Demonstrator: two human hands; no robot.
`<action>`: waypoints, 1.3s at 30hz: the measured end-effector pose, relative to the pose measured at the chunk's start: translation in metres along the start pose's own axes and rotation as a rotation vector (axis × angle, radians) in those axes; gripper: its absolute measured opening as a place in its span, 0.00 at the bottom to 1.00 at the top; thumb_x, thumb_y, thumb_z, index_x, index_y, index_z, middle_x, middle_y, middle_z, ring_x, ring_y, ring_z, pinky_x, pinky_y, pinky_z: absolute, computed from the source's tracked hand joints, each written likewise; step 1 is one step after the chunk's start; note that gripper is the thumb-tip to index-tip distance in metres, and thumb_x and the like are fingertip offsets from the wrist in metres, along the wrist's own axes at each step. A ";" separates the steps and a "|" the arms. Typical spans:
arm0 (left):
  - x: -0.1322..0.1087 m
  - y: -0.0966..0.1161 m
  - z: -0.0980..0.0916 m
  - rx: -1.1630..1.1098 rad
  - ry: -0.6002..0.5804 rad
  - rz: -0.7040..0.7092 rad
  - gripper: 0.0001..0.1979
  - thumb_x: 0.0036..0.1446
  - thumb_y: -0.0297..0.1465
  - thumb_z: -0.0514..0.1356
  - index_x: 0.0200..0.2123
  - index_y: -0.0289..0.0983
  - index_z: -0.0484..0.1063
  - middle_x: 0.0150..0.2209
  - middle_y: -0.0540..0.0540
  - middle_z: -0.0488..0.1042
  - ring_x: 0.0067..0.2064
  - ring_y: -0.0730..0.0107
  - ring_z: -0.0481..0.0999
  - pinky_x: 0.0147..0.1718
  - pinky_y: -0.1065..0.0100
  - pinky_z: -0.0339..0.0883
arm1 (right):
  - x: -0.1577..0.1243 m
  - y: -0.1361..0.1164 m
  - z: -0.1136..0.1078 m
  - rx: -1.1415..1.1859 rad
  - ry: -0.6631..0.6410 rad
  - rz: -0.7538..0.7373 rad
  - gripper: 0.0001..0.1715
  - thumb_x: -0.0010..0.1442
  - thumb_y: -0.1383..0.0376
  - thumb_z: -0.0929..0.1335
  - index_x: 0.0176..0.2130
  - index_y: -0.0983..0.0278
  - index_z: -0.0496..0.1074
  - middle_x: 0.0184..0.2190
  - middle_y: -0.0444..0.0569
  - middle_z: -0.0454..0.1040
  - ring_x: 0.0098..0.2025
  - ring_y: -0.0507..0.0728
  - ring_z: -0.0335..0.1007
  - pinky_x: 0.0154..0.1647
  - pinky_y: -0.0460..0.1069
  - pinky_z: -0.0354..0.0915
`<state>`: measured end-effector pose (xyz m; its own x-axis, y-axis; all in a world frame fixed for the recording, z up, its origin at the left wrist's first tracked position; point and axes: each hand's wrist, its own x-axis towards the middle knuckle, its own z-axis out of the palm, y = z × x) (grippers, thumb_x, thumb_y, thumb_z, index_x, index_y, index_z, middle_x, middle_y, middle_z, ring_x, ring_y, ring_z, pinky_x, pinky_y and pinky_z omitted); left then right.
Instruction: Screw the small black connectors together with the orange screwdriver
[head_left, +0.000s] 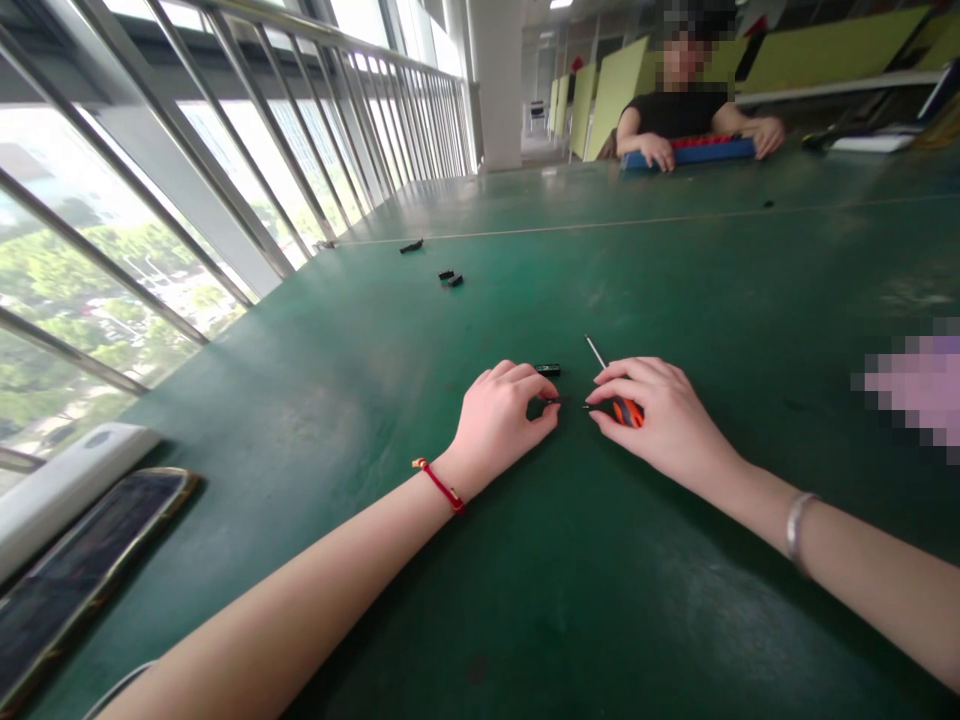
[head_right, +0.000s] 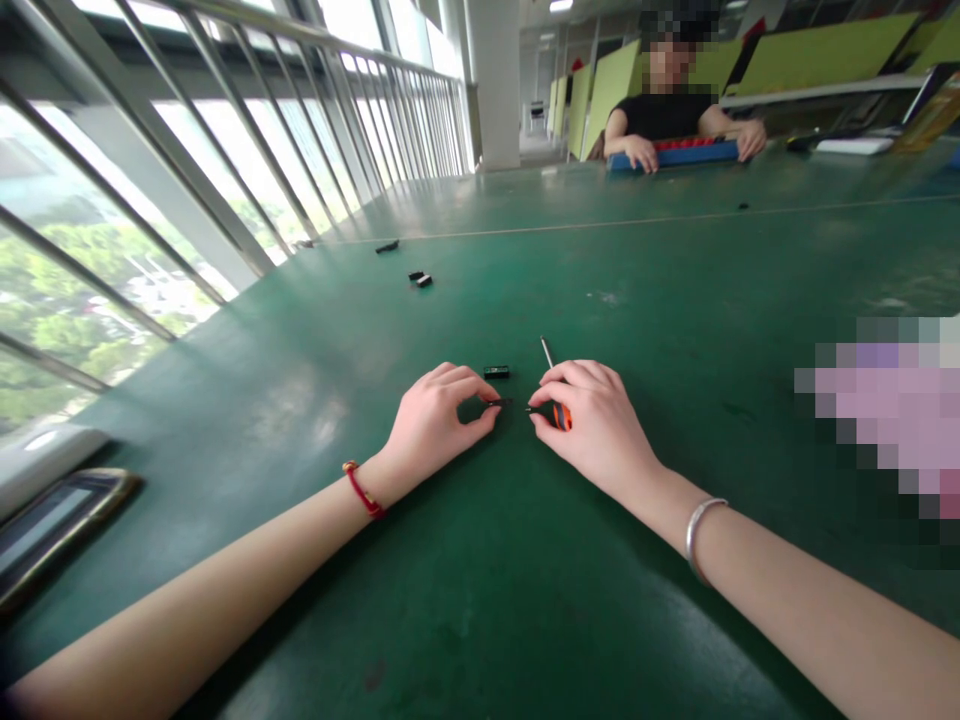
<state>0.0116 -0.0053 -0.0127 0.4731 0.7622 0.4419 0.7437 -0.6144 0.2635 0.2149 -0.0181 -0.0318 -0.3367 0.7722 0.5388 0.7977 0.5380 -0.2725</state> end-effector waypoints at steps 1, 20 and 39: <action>0.000 0.000 0.000 0.001 -0.001 -0.002 0.05 0.53 0.31 0.59 0.31 0.39 0.74 0.33 0.50 0.75 0.37 0.67 0.70 0.35 0.66 0.65 | 0.000 0.000 0.001 -0.002 0.003 0.004 0.03 0.53 0.66 0.68 0.32 0.61 0.74 0.40 0.48 0.73 0.46 0.62 0.66 0.49 0.60 0.61; 0.001 0.001 0.002 0.048 -0.033 -0.006 0.05 0.53 0.30 0.58 0.31 0.39 0.74 0.33 0.50 0.75 0.38 0.67 0.70 0.35 0.67 0.63 | 0.006 -0.001 0.004 0.019 0.000 0.048 0.02 0.52 0.69 0.69 0.27 0.62 0.72 0.38 0.48 0.73 0.47 0.62 0.65 0.50 0.58 0.60; 0.001 0.002 0.002 0.022 -0.030 0.013 0.05 0.53 0.30 0.58 0.31 0.39 0.74 0.33 0.51 0.75 0.37 0.68 0.69 0.34 0.67 0.63 | 0.005 -0.001 0.004 0.029 -0.045 0.021 0.03 0.53 0.70 0.67 0.29 0.62 0.70 0.39 0.49 0.72 0.49 0.62 0.62 0.52 0.58 0.60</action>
<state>0.0145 -0.0059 -0.0136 0.4962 0.7603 0.4193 0.7475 -0.6197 0.2391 0.2105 -0.0128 -0.0321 -0.3427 0.7975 0.4965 0.7902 0.5306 -0.3069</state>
